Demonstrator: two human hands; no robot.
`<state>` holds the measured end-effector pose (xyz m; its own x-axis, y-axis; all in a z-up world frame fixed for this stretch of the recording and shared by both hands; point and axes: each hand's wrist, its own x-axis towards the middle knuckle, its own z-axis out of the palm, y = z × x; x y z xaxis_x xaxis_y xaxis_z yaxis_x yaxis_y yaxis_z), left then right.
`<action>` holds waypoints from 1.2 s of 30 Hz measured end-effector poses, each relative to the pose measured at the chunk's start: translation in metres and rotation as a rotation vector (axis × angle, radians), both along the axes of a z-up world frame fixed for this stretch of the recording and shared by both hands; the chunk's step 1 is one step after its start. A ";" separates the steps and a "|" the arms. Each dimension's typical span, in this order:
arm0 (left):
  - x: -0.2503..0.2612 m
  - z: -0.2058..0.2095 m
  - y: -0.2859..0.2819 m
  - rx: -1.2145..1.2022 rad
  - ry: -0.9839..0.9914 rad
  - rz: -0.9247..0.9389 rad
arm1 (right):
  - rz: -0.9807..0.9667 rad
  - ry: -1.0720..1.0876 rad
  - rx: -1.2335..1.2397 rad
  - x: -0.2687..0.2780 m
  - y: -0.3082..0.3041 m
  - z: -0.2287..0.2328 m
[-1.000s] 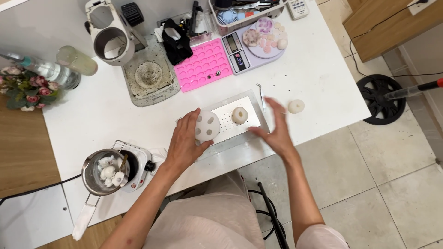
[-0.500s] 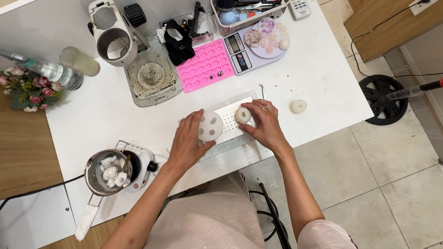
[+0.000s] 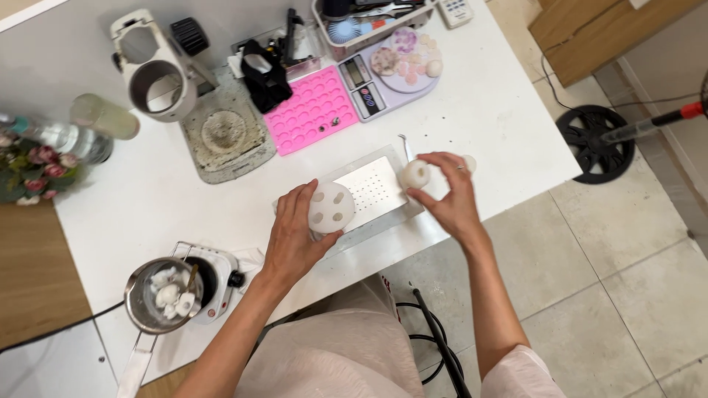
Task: Melting wax pieces in a pot and preparing candle molds on a workbench.
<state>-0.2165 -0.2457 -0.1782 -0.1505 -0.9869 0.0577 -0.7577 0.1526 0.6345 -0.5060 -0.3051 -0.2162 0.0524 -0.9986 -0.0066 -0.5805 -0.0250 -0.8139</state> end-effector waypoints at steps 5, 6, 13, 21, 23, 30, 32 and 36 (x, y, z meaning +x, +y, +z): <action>-0.014 -0.004 -0.008 -0.015 0.056 -0.036 | -0.172 0.044 -0.102 -0.070 -0.002 -0.015; -0.016 -0.006 -0.009 -0.021 0.038 -0.046 | -0.241 0.024 -0.101 -0.084 -0.003 -0.021; -0.018 -0.009 -0.013 0.041 -0.037 -0.067 | -0.528 -0.016 -0.112 -0.150 -0.023 -0.095; -0.014 -0.001 -0.005 0.064 -0.039 -0.064 | -0.654 0.036 -0.029 -0.152 -0.030 -0.177; -0.010 0.001 -0.003 0.070 -0.040 -0.044 | -0.650 0.045 -0.005 -0.150 -0.030 -0.188; 0.015 0.011 0.031 0.050 -0.039 0.099 | -0.592 0.065 -0.011 -0.160 -0.023 -0.202; 0.026 0.020 0.046 0.031 -0.034 0.153 | -0.537 0.088 -0.049 -0.170 -0.016 -0.207; 0.062 0.047 0.084 0.033 0.004 0.300 | -0.577 0.000 -0.183 -0.170 0.015 -0.205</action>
<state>-0.1547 -0.1618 -0.1310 0.1485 -0.9886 0.0246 -0.7633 -0.0988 0.6384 -0.6764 -0.2904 -0.4215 -0.4979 -0.8508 0.1680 -0.5419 0.1541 -0.8262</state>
